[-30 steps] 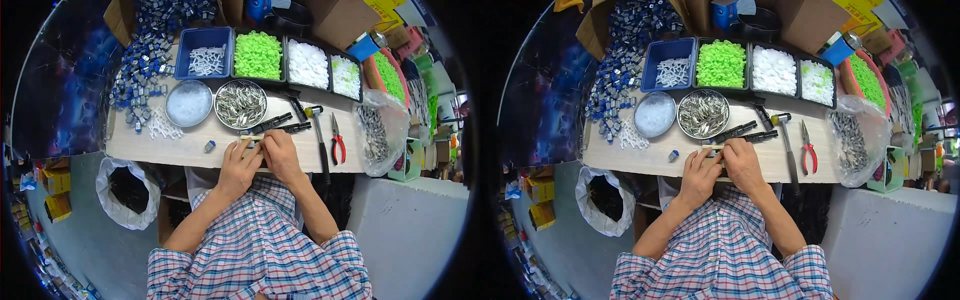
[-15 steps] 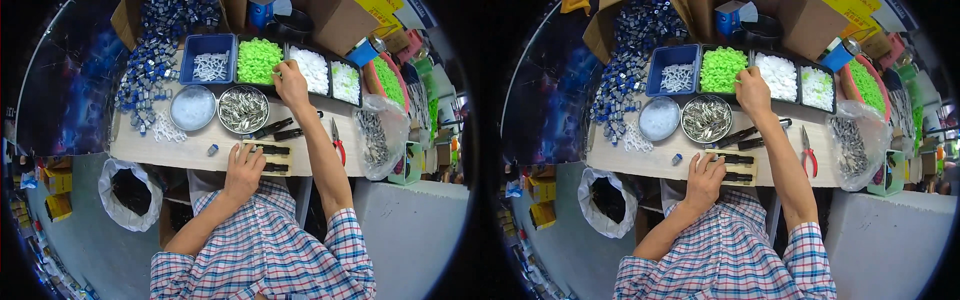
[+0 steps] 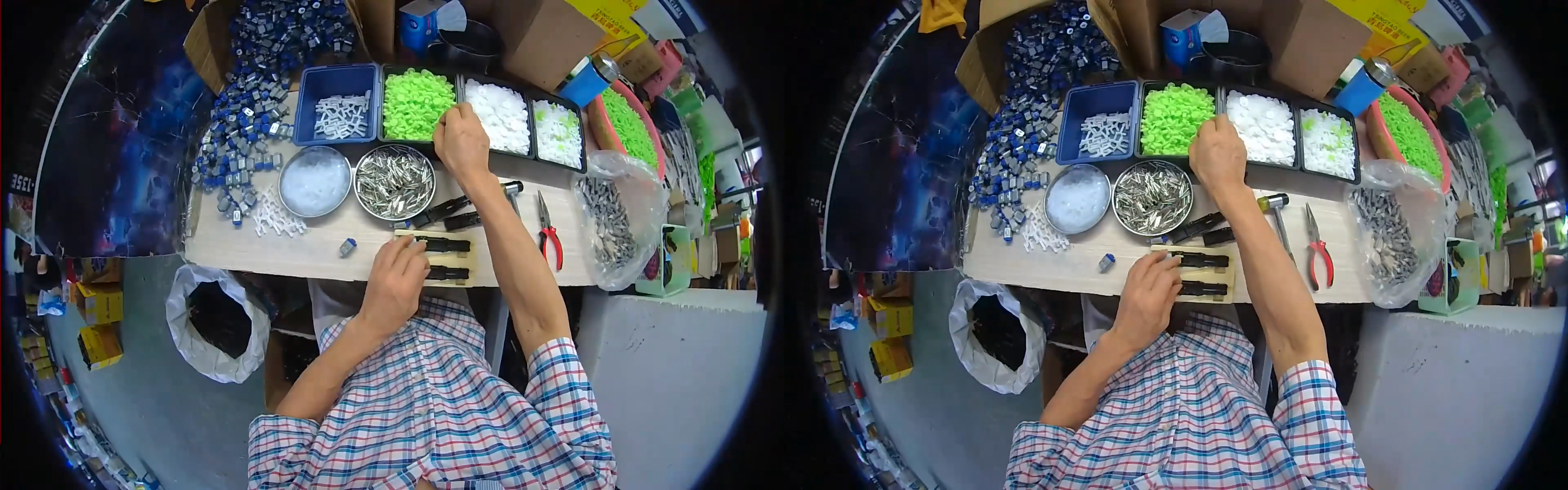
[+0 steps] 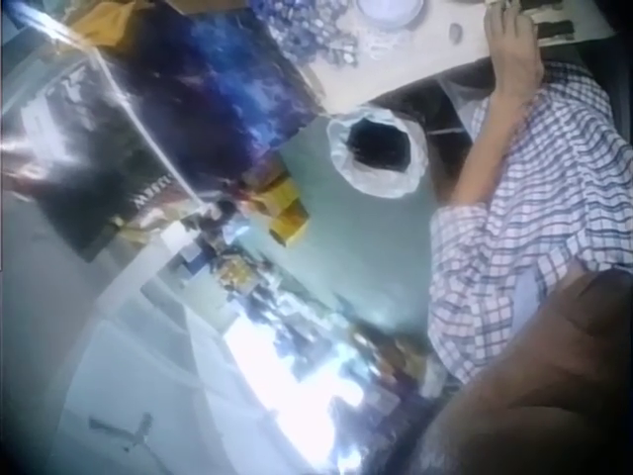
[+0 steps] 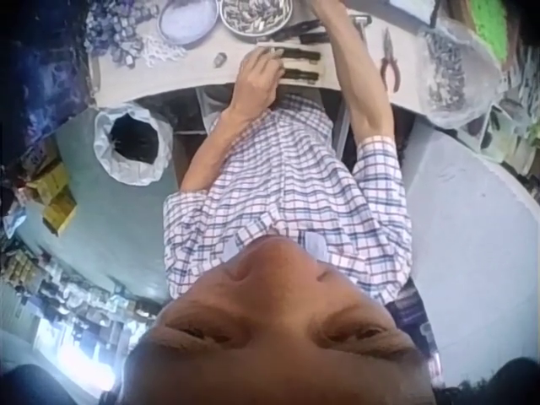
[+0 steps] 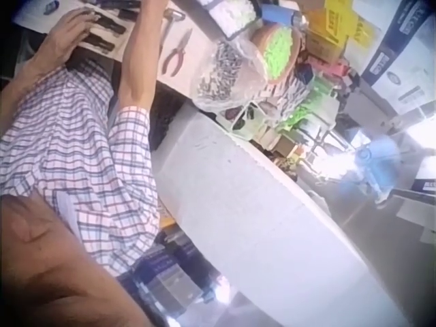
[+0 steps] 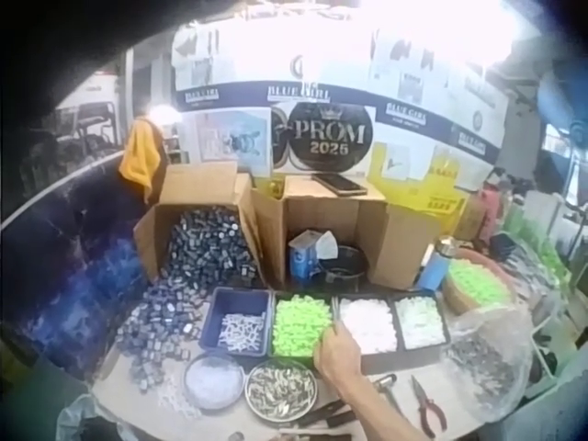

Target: Assembling small plastic toy components at a factory workbench using manual tools.

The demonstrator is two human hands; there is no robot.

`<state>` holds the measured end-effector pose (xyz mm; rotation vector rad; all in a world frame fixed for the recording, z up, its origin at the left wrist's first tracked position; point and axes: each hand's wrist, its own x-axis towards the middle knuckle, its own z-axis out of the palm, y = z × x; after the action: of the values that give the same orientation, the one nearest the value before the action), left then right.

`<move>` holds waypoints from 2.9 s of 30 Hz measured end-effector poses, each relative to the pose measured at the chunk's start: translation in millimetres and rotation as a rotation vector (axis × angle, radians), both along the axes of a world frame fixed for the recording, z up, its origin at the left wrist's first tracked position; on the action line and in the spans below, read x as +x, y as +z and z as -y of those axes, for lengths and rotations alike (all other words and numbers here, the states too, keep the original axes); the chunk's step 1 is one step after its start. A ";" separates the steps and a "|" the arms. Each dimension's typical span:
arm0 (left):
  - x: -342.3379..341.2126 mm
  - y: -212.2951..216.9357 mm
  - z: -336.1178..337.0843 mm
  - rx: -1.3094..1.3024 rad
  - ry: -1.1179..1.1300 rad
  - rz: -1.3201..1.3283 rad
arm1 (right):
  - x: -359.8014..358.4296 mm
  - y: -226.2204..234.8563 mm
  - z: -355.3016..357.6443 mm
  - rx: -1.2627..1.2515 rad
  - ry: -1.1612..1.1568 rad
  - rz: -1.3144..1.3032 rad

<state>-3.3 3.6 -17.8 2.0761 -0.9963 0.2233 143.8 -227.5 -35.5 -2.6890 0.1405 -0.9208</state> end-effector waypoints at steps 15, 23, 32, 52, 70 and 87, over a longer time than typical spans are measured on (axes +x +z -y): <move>-1.9 5.4 -7.0 -0.549 0.112 -0.971 | 11.8 8.2 -3.8 0.006 0.060 0.004; -1.5 9.1 -7.2 -0.683 0.155 -1.162 | 2.3 9.1 -0.9 0.044 0.105 0.055; -2.7 17.5 -10.0 -0.811 0.170 -1.194 | -162.2 12.3 -77.7 1.212 0.390 -0.115; -8.4 13.0 -14.3 -0.445 0.055 -1.074 | -219.5 16.1 -71.3 1.127 0.513 -0.222; -14.8 4.3 -10.5 -0.591 0.125 -1.210 | -226.4 15.7 -85.8 0.625 0.457 -0.162; -30.2 -4.0 -24.0 -0.092 0.153 -0.184 | -210.7 -0.3 -79.1 0.198 0.329 -0.144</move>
<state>-33.5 27.6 -21.8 2.0485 -0.7056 0.1499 -67.0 -148.4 -35.9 -2.4907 -0.1680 -0.5818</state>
